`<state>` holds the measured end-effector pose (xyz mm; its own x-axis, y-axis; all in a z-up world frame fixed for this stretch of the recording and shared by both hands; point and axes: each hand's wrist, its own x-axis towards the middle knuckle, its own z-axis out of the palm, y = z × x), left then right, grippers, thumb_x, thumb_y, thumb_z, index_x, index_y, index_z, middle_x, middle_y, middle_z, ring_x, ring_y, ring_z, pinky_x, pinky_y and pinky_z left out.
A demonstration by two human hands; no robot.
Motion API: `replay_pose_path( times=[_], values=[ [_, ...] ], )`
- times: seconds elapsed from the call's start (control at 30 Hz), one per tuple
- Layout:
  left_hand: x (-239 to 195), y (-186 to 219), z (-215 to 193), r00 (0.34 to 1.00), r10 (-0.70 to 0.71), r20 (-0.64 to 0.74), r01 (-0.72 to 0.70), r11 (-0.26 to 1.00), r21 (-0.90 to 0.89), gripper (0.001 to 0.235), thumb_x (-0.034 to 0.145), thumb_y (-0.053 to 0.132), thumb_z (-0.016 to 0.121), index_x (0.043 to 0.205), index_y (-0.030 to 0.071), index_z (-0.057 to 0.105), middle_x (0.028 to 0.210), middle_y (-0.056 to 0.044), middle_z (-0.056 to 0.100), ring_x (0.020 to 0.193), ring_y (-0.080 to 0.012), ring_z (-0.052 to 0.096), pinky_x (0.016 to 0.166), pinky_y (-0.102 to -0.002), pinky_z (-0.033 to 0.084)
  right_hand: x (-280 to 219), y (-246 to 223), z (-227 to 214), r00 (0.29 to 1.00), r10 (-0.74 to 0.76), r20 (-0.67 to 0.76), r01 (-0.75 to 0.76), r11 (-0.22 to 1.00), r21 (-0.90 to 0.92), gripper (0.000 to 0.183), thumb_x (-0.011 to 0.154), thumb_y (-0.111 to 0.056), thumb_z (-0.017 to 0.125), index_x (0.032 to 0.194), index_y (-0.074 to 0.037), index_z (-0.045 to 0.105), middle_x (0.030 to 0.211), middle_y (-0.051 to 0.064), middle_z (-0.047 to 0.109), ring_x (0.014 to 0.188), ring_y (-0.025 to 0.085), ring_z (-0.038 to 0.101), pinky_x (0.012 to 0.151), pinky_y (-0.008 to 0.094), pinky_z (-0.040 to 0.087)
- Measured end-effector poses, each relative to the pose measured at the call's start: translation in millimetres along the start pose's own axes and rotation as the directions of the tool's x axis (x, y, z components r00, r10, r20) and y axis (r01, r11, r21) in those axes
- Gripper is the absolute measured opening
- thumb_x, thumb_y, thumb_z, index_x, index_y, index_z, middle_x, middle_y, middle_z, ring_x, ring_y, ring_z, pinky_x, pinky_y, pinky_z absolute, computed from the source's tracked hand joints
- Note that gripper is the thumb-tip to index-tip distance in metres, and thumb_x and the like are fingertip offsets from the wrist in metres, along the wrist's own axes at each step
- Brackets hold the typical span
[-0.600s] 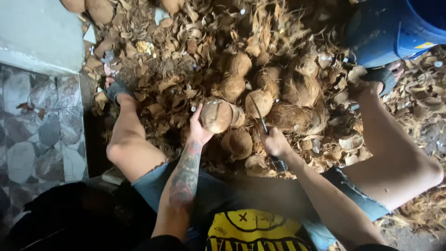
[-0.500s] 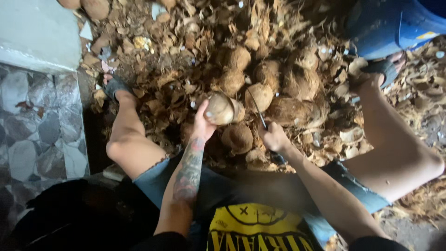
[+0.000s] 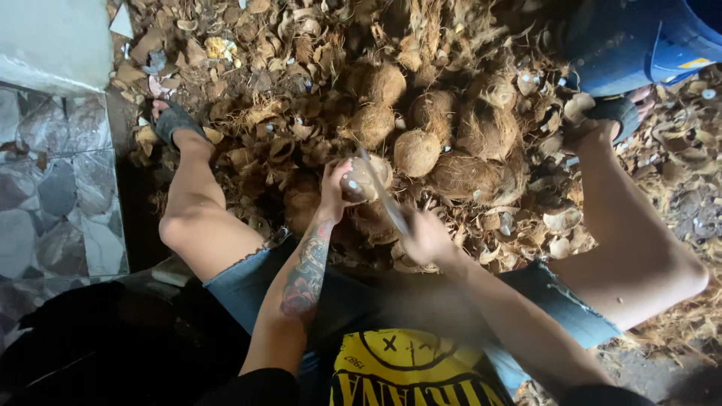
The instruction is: The person sits on the floor and uses a knife to peel the husk off coconuts. They rotate each coconut while cutting away the fibrous outer layer and place the peeled coconuts into a black bucket.
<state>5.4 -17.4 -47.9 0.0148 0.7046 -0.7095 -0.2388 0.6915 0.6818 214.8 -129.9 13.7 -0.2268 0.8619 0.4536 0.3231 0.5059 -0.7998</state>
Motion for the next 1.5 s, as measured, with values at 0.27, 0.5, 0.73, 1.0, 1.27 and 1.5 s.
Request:
replay_pose_path(
  times=[0.27,0.5,0.73,1.0,1.27,1.5],
  values=[
    [2,-9,3,0.996,0.013,-0.083,-0.025,0.99,-0.139,0.042,0.089,0.047,0.072,0.12,0.021,0.059,0.138,-0.017,0.046,0.132,-0.042,0.047,0.095,-0.065,0.053,41,-31,-10,0.909,0.414,0.048,-0.414,0.91,-0.012,0.014,0.092,-0.014,0.055,0.088,-0.004,0.063,0.054,0.013,0.057,0.043,0.032,0.06,0.048,0.043,0.049],
    [8,-9,6,0.991,0.118,-0.069,-0.119,0.993,-0.014,0.046,0.091,0.046,0.075,0.122,0.016,0.058,0.129,-0.022,0.049,0.127,-0.042,0.047,0.081,-0.075,0.053,-8,-25,-18,0.937,0.348,-0.008,-0.345,0.931,0.119,0.015,0.08,-0.01,0.053,0.089,-0.01,0.065,0.054,0.007,0.059,0.039,0.026,0.063,0.038,0.035,0.052],
    [-11,6,20,0.978,0.2,-0.065,-0.203,0.978,-0.048,0.043,0.09,0.044,0.077,0.12,0.018,0.062,0.115,-0.01,0.053,0.114,-0.0267,0.055,0.088,-0.045,0.056,-76,126,50,0.135,0.966,0.219,-0.921,0.204,-0.332,0.032,0.092,-0.023,0.069,0.115,-0.003,0.078,0.086,0.022,0.076,0.067,0.036,0.076,0.055,0.049,0.058],
    [20,-4,-8,0.999,-0.022,0.04,0.023,1.0,-0.01,0.047,0.097,0.049,0.073,0.133,0.023,0.059,0.135,-0.022,0.049,0.122,-0.0446,0.054,0.091,-0.071,0.058,12,4,-9,0.717,0.688,0.114,-0.681,0.726,-0.098,0.01,0.086,-0.019,0.062,0.079,-0.012,0.064,0.053,0.01,0.061,0.047,0.03,0.065,0.052,0.039,0.051],
    [-5,2,1,0.999,-0.032,0.037,0.033,0.999,-0.024,0.058,0.092,0.053,0.073,0.139,0.022,0.058,0.132,-0.022,0.051,0.121,-0.0459,0.056,0.087,-0.074,0.059,-82,63,26,0.755,0.651,0.082,-0.656,0.751,0.07,0.024,0.084,-0.017,0.068,0.1,-0.001,0.061,0.064,0.014,0.056,0.059,0.031,0.058,0.063,0.043,0.051],
    [42,-19,-17,0.991,-0.061,-0.116,0.058,0.998,-0.023,0.04,0.09,0.056,0.077,0.106,0.02,0.072,0.099,-0.013,0.068,0.08,-0.0368,0.07,0.063,-0.053,0.062,-8,23,-6,0.679,0.724,0.123,-0.734,0.669,0.118,0.013,0.087,-0.02,0.064,0.083,-0.008,0.061,0.057,0.012,0.056,0.05,0.031,0.057,0.051,0.042,0.046]
  ],
)
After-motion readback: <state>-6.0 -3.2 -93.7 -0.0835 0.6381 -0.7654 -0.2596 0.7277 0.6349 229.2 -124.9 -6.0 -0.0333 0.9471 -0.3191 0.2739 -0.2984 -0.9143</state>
